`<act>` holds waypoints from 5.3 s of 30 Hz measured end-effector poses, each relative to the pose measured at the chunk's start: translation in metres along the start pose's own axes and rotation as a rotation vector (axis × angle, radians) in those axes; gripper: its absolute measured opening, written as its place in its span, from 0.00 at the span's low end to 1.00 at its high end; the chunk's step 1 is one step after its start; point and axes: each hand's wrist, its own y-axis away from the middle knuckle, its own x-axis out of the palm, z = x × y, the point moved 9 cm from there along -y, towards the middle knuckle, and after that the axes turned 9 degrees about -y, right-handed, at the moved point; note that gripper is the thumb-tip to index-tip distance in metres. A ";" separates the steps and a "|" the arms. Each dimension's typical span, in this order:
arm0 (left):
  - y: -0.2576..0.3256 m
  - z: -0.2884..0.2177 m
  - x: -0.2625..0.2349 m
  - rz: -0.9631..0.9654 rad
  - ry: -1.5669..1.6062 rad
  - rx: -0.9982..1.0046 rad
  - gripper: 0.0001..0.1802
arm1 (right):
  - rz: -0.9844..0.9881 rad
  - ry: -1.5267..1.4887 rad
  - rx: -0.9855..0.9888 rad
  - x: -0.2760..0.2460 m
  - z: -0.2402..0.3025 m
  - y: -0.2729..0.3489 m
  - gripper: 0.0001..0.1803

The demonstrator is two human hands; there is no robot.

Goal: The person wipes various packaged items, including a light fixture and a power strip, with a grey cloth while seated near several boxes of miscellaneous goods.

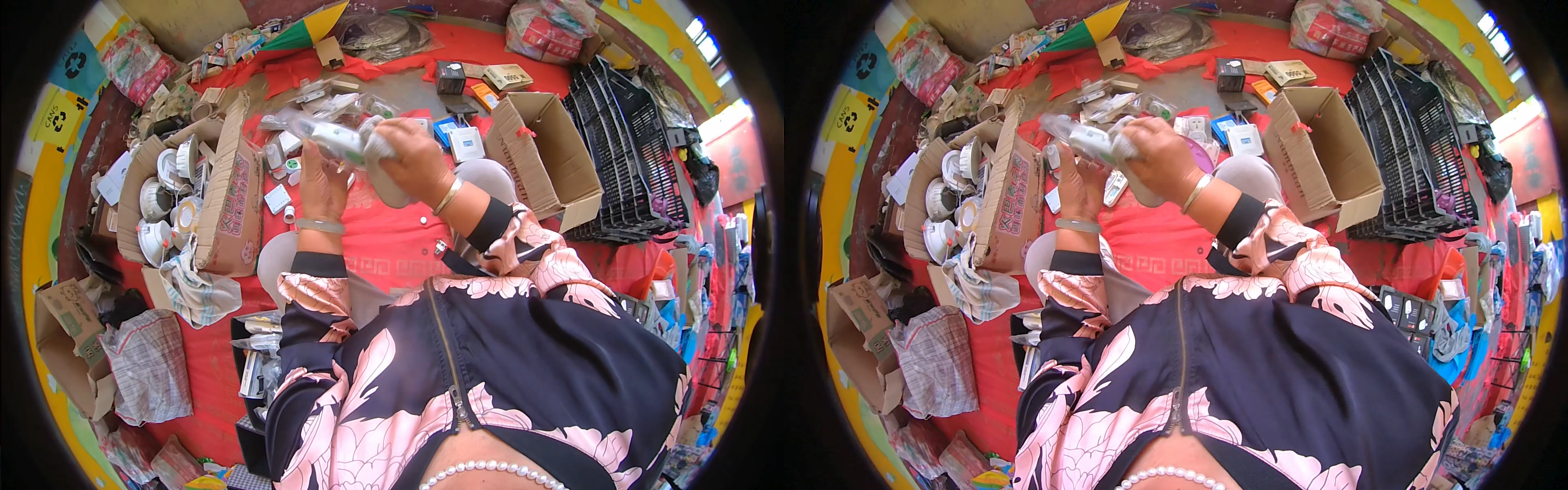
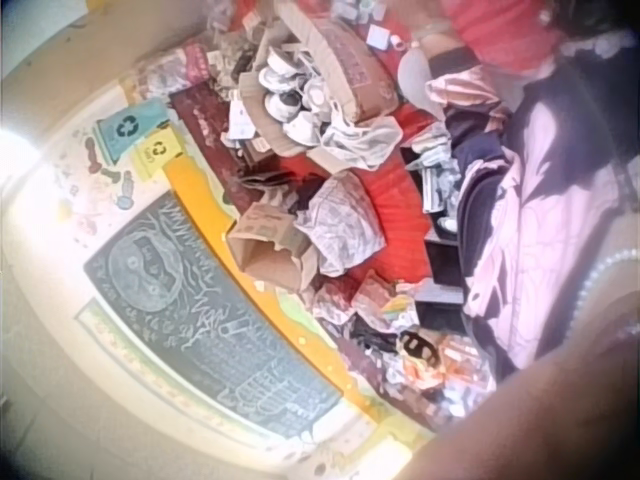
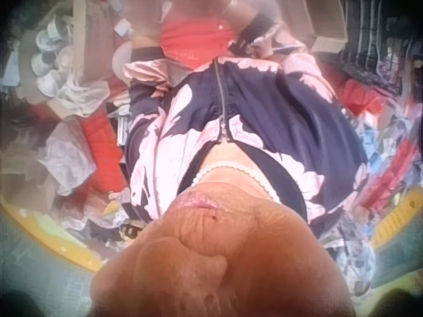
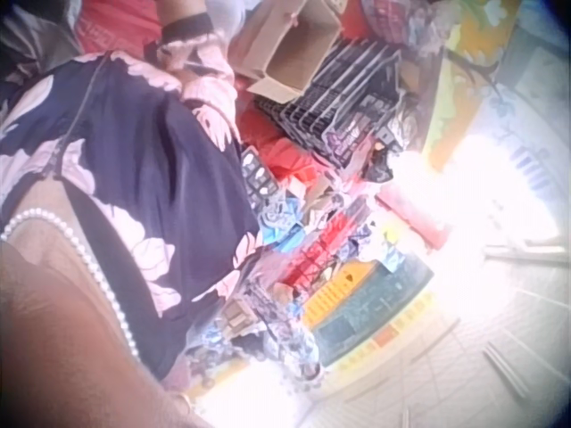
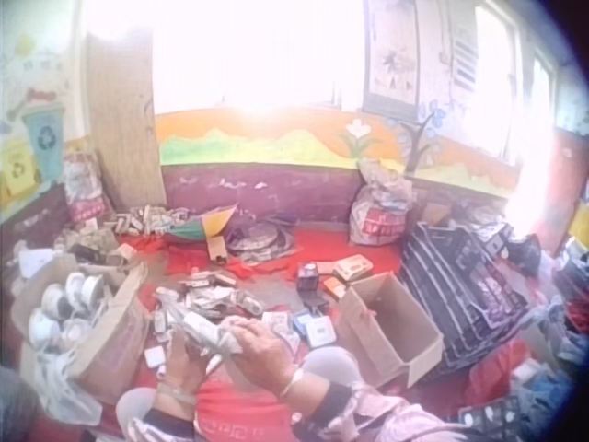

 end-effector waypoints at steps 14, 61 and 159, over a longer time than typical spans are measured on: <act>0.022 -0.028 0.022 0.114 0.197 -0.066 0.34 | -0.133 -0.901 0.455 -0.043 -0.040 -0.031 0.17; 0.047 0.000 0.058 0.368 -0.228 -0.357 0.37 | 0.197 0.207 -0.334 -0.017 0.002 -0.080 0.16; 0.043 -0.018 0.049 0.267 -0.090 -0.160 0.28 | 0.594 0.025 0.070 0.043 -0.012 -0.040 0.12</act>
